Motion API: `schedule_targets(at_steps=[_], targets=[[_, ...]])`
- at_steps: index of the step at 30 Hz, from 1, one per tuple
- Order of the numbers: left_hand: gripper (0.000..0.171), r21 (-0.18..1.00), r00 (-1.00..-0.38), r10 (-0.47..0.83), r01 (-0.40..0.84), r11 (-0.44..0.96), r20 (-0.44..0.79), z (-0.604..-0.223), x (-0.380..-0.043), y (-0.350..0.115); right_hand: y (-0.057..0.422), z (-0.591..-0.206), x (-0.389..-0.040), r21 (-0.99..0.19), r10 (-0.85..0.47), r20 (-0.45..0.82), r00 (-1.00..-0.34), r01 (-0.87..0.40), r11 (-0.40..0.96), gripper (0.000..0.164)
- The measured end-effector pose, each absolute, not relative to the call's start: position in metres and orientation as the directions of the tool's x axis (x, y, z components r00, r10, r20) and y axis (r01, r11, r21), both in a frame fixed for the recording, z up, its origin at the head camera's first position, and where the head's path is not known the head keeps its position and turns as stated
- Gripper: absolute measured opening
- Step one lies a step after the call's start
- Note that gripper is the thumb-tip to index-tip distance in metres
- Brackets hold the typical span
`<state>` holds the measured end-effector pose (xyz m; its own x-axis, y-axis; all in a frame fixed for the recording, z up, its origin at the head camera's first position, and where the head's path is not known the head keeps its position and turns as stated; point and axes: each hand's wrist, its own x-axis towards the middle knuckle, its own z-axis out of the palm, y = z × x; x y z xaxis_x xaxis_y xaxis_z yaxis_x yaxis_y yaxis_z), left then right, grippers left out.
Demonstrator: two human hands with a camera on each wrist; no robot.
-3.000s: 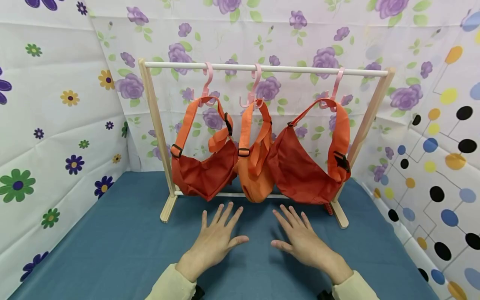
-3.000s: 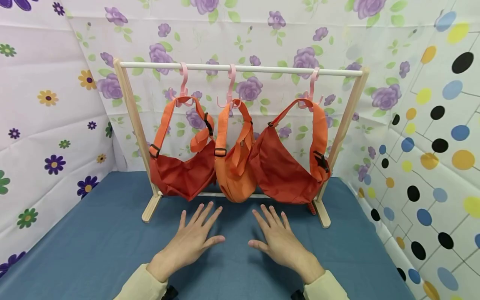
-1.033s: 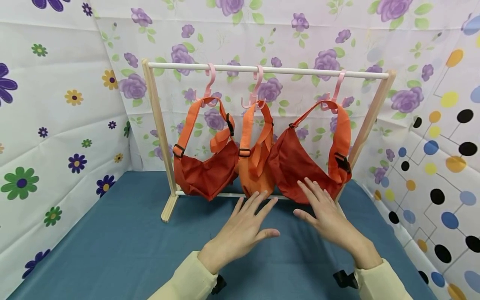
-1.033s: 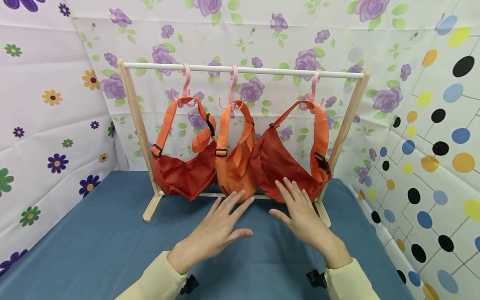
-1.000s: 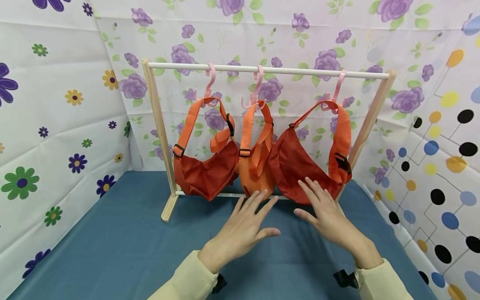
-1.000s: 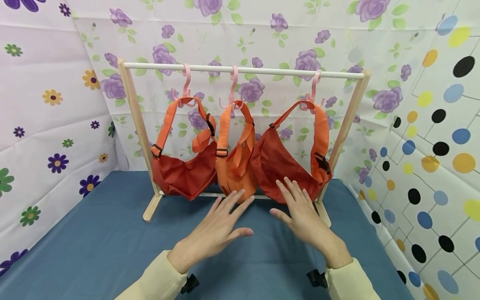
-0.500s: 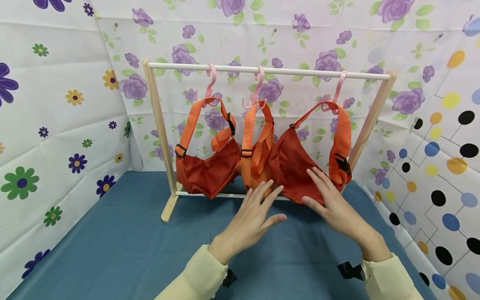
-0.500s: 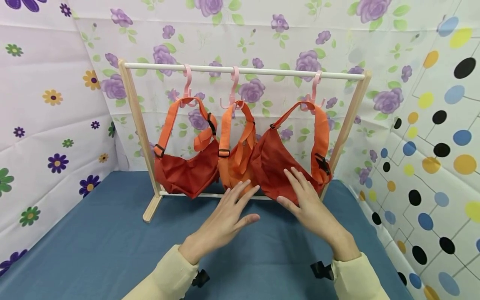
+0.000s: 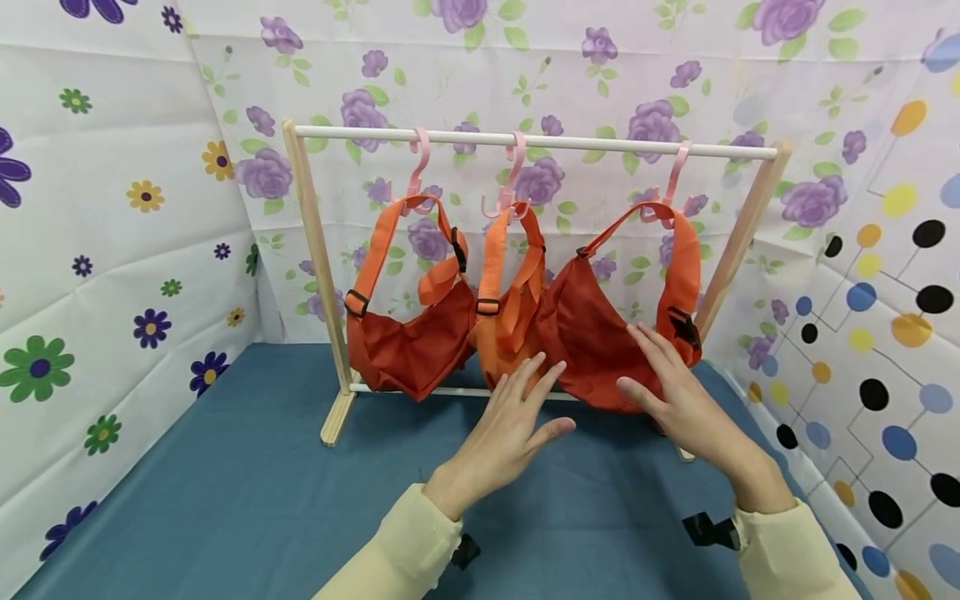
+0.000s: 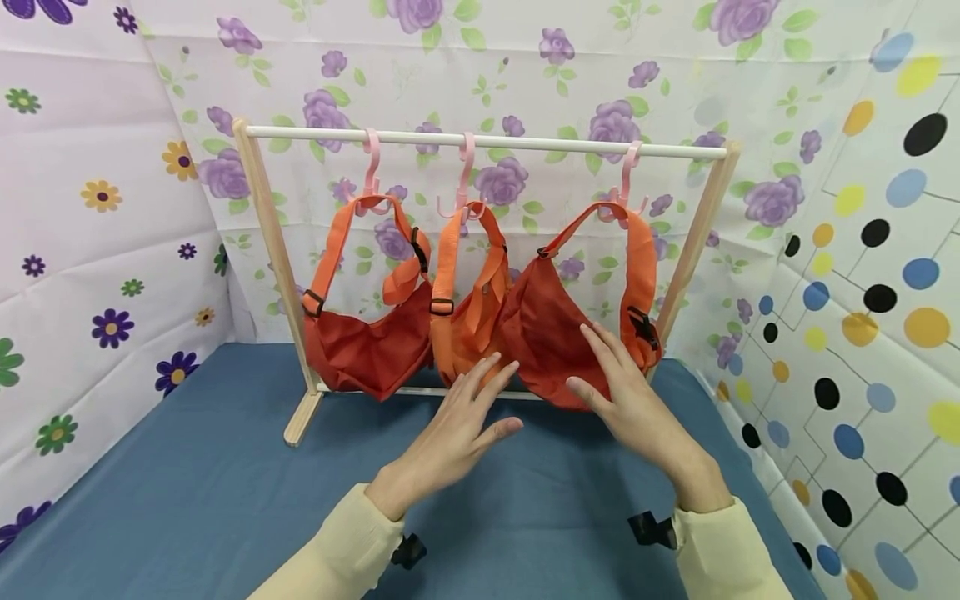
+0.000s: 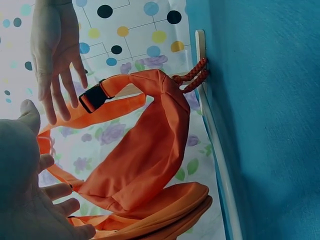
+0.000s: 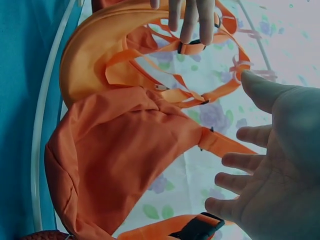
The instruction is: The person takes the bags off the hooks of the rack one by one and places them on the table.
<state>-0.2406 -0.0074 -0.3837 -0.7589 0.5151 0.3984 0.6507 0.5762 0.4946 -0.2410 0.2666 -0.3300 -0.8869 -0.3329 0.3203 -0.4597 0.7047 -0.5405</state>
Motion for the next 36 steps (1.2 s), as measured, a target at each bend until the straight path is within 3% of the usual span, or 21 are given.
schedule_targets(at_steps=[22,36], targets=[[0.074,0.558,-0.779,0.467,0.627,0.544,0.419,-0.376,-0.245,0.003,0.276,-0.319,-0.247,-0.532,-0.333,0.347,-0.877,-0.476,0.700,0.076],[0.062,0.588,-0.775,0.438,0.631,0.507,0.455,-0.358,-0.255,0.008,0.279,-0.304,-0.251,-0.514,-0.317,0.400,-0.860,-0.497,0.699,0.074]])
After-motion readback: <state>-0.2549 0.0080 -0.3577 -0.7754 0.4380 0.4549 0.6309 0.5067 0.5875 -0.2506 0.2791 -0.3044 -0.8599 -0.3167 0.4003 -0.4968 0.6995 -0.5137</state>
